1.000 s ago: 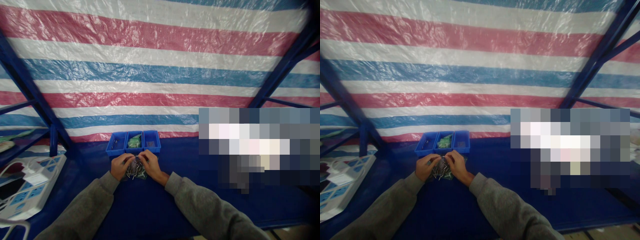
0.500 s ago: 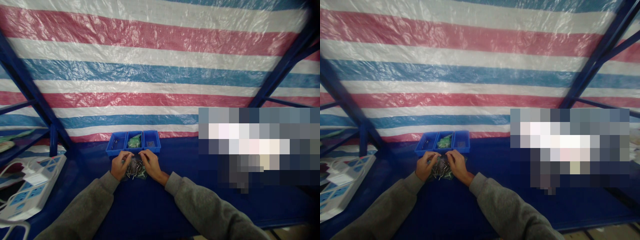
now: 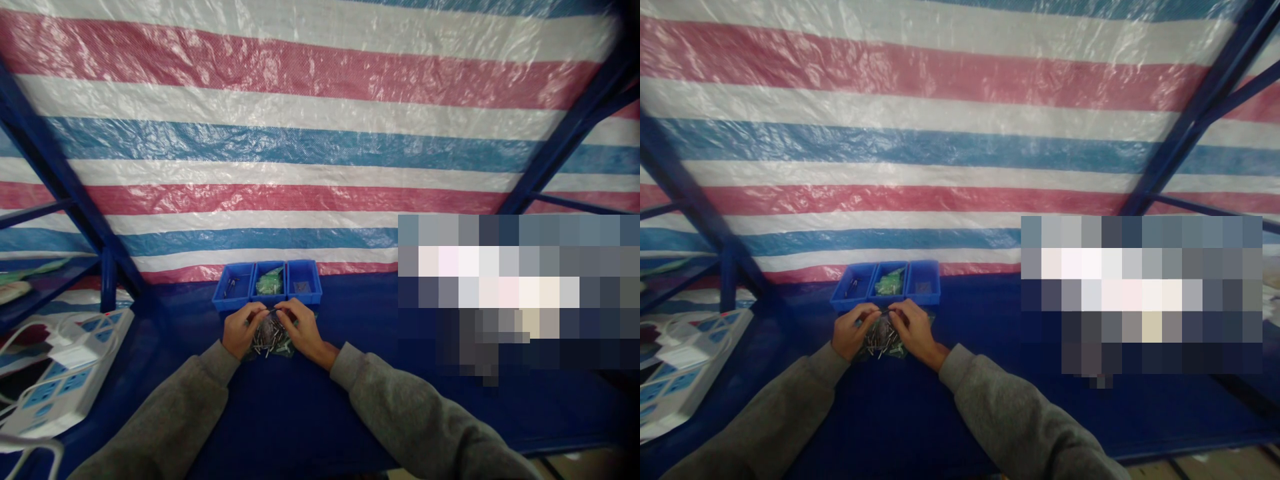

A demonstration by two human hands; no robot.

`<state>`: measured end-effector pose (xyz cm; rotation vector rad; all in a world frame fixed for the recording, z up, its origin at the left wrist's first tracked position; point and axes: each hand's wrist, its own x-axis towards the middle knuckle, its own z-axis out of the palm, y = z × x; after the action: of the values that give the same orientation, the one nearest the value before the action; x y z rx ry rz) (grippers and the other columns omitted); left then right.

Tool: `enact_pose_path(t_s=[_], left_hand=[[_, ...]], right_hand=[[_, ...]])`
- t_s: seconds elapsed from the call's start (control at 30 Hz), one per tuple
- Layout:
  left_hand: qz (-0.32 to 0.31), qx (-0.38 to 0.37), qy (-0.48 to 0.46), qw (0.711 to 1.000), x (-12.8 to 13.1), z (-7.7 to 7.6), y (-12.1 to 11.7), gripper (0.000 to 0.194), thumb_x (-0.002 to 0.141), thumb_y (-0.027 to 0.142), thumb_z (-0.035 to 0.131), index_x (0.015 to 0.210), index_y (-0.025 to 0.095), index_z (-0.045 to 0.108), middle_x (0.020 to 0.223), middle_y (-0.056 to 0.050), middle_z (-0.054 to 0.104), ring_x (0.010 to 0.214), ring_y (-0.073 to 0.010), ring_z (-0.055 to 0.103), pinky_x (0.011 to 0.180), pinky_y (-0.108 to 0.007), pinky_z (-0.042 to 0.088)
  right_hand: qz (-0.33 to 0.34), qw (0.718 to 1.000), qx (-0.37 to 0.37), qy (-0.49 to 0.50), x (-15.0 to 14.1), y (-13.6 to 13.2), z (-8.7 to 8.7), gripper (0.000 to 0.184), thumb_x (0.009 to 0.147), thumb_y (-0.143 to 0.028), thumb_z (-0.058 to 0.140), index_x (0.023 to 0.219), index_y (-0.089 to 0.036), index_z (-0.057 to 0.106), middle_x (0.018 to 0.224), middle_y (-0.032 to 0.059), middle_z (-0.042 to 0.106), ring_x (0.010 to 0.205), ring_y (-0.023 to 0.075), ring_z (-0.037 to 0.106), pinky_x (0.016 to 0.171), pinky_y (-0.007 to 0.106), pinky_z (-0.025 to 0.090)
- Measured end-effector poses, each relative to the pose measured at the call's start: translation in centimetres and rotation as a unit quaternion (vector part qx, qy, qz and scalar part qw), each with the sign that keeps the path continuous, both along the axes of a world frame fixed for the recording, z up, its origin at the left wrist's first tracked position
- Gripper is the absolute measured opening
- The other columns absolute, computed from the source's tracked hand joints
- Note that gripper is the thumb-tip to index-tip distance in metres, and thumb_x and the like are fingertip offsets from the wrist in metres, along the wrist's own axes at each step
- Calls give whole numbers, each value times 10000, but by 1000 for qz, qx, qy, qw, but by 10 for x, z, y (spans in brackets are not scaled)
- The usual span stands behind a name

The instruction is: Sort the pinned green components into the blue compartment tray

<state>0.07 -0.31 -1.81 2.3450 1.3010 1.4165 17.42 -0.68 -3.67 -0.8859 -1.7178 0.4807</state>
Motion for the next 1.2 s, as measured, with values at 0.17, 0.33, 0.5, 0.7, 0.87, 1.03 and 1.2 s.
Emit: enact_pose_path(t_s=[0.17, 0.33, 0.5, 0.7, 0.87, 1.03, 1.2], left_hand=[[0, -13, -16, 1000, -1, -4, 2, 166, 831, 331, 548, 877, 182, 604, 673, 17, 666, 582, -110, 629, 616, -196, 480], [3, -13, -9, 1000, -3, -4, 1, 201, 844, 350, 519, 907, 179, 604, 735, -3, 679, 609, -119, 631, 623, -209, 491], [-10, -10, 6, 1000, -2, -3, 2, 175, 826, 338, 560, 848, 179, 628, 777, -11, 678, 653, -121, 619, 655, -215, 489], [8, -9, 9, 1000, -1, -1, 2, 208, 845, 352, 527, 809, 182, 641, 752, -11, 686, 632, -120, 618, 654, -217, 487], [13, -8, 29, 999, -1, 0, 1, 228, 855, 338, 512, 761, 183, 651, 703, -3, 682, 605, -116, 619, 631, -209, 477], [8, -2, 8, 1000, -1, -1, 1, 189, 830, 336, 555, 837, 171, 646, 759, -12, 688, 630, -118, 622, 643, -210, 487], [-4, 6, 6, 1000, -2, -3, 3, 185, 836, 327, 550, 825, 174, 653, 785, -12, 697, 681, -123, 639, 691, -213, 493]], right_hand=[[17, 1000, 7, -18, -1, 0, -2, 175, 880, -289, 493, 878, -196, 641, 745, 26, 585, 674, 141, 527, 646, 252, 419], [-5, 1000, -1, -8, -2, 0, -2, 194, 888, -287, 464, 831, -185, 619, 741, 22, 595, 666, 136, 531, 639, 247, 414], [-35, 999, -15, 16, -2, 3, -4, 196, 891, -285, 454, 832, -178, 606, 731, 21, 596, 658, 138, 535, 625, 244, 410], [-31, 999, -18, 18, -1, 2, -4, 168, 875, -304, 490, 895, -185, 607, 737, 15, 586, 645, 135, 525, 619, 242, 411], [-27, 1000, -10, 4, 0, 1, -3, 171, 881, -299, 486, 830, -185, 604, 737, 15, 576, 651, 133, 516, 626, 243, 404], [-23, 1000, -2, 6, 0, 0, -1, 198, 899, -294, 460, 809, -177, 593, 731, 14, 564, 662, 130, 512, 633, 240, 393], [-28, 1000, -1, 9, 0, 2, -2, 227, 905, -302, 448, 790, -174, 595, 717, 9, 553, 656, 124, 507, 630, 237, 386]])
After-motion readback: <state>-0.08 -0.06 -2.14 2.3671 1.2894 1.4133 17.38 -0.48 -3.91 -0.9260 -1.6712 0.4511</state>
